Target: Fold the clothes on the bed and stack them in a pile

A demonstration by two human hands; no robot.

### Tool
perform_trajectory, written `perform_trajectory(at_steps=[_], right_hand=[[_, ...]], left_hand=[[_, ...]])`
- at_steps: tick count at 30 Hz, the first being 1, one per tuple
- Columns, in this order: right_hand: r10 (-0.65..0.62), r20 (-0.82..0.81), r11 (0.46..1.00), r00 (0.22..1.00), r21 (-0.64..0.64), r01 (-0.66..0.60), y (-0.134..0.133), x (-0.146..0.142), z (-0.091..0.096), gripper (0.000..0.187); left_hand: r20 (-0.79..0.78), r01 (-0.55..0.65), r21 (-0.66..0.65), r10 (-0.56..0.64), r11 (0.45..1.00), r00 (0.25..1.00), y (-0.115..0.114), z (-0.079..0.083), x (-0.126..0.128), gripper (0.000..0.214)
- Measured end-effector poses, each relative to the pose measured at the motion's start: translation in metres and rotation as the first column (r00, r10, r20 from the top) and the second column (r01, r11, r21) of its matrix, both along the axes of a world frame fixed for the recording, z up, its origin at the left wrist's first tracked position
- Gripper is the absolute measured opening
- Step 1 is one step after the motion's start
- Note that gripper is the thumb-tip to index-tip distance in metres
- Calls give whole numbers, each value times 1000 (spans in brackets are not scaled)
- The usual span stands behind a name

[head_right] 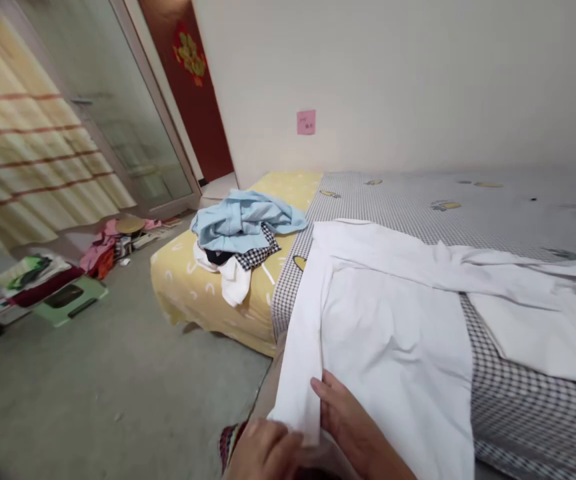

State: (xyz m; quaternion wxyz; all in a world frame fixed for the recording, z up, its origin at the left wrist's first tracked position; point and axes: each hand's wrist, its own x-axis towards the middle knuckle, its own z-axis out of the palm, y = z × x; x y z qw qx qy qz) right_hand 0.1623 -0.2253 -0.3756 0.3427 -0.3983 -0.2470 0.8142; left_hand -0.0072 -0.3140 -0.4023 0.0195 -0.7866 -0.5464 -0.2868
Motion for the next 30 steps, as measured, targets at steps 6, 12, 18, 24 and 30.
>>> perform_trajectory(at_steps=[6, 12, 18, 24, 30], right_hand=[[-104, 72, 992, 992, -68, 109, 2, -2, 10, 30], [-141, 88, 985, 986, -86, 149, -1, -11, 13, 27], [-111, 63, 993, 992, -38, 113, -1, -16, 19, 35], [-160, 167, 987, 973, 43, 155, -4, -8, 6, 40], [-112, 388, 977, 915, 213, 29, -5, -8, -33, 89]], left_hand=[[457, -184, -230, 273, 956, 847, -19, -3, -25, 15], [461, -116, -431, 329, 895, 824, -14, -12, -21, 46], [206, -258, -543, 425, 799, 882, 12, 7, -4, 25], [-6, -405, -596, 500, 693, 866, 7, -1, -11, 19], [-113, -467, -706, 565, 533, 817, 3, -11, -27, 14]])
